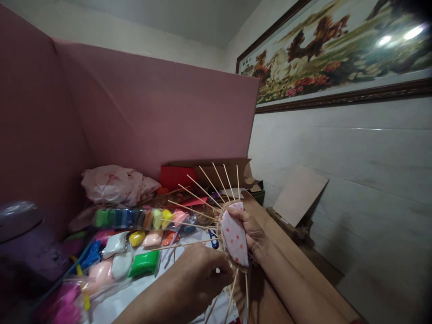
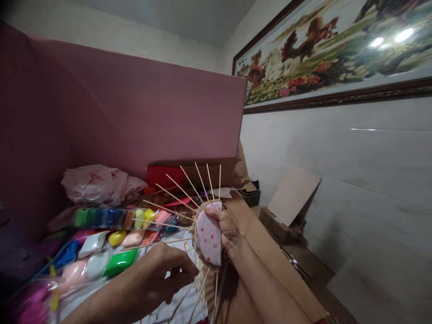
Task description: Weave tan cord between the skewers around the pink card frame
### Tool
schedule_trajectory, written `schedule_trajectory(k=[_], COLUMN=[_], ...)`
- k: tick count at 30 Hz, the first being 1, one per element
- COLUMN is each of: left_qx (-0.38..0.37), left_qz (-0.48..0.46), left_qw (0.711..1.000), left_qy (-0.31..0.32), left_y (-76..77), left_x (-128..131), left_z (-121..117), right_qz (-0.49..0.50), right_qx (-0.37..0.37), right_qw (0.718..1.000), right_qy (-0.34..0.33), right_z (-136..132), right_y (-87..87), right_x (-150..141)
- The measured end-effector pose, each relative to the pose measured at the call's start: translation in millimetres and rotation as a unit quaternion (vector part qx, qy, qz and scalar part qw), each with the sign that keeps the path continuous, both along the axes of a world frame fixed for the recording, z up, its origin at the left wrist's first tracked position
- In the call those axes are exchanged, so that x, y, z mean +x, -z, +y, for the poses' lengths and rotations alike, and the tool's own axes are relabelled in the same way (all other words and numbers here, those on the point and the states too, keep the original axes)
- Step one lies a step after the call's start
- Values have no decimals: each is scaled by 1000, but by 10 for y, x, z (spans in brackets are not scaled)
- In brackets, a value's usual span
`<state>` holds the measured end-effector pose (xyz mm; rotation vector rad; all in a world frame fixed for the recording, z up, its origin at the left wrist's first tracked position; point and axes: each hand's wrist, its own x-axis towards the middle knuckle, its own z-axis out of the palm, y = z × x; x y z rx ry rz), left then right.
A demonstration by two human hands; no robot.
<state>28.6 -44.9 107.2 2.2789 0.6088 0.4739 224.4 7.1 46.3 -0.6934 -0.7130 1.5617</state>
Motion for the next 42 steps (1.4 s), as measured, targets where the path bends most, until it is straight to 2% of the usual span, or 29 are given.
schedule_trajectory(k=[6, 8, 10, 13, 17, 20, 23, 26, 29, 32, 34, 38, 42], left_qx=[-65, -59, -9, 105, 258, 301, 300, 290, 277, 221, 164, 26, -111], left_qz=[-32, -49, -74, -85, -34, -8, -11, -28, -23, -29, -52, -113, -107], left_qw=[997, 996, 995, 985, 943, 913, 905, 907, 898, 896, 906, 937, 966], left_qy=[-19, -35, -62, -111, -208, -275, -301, -305, -341, -385, -386, -329, -206], left_y=[8, -31, -77, -129, -140, -123, -109, -121, -158, -209, -237, -197, 33], left_x=[-71, -121, -168, -229, -319, -386, -438, -482, -540, -616, -669, -735, -704], left_z=[52, 83, 121, 201, 348, 450, 528, 587, 631, 666, 697, 825, 1012], right_qz=[5, 7, 10, 14, 20, 20, 34, 54, 59, 65, 70, 75, 97], right_qx=[-35, -40, -43, -46, -45, -44, -42, -38, -39, -40, -41, -48, -51], right_qw=[999, 999, 999, 999, 999, 999, 998, 998, 997, 997, 997, 996, 994], right_qy=[-2, -1, 2, 9, 8, 4, 7, 7, 3, 4, 2, -8, -7], right_z=[24, 29, 37, 47, 36, 28, 29, 29, 23, 21, 21, 19, 18], right_y=[50, 57, 62, 66, 57, 56, 71, 86, 92, 86, 77, 61, 73], right_x=[18, 21, 12, -15, -29, -9, 19, 27, 10, -10, -15, -2, 20])
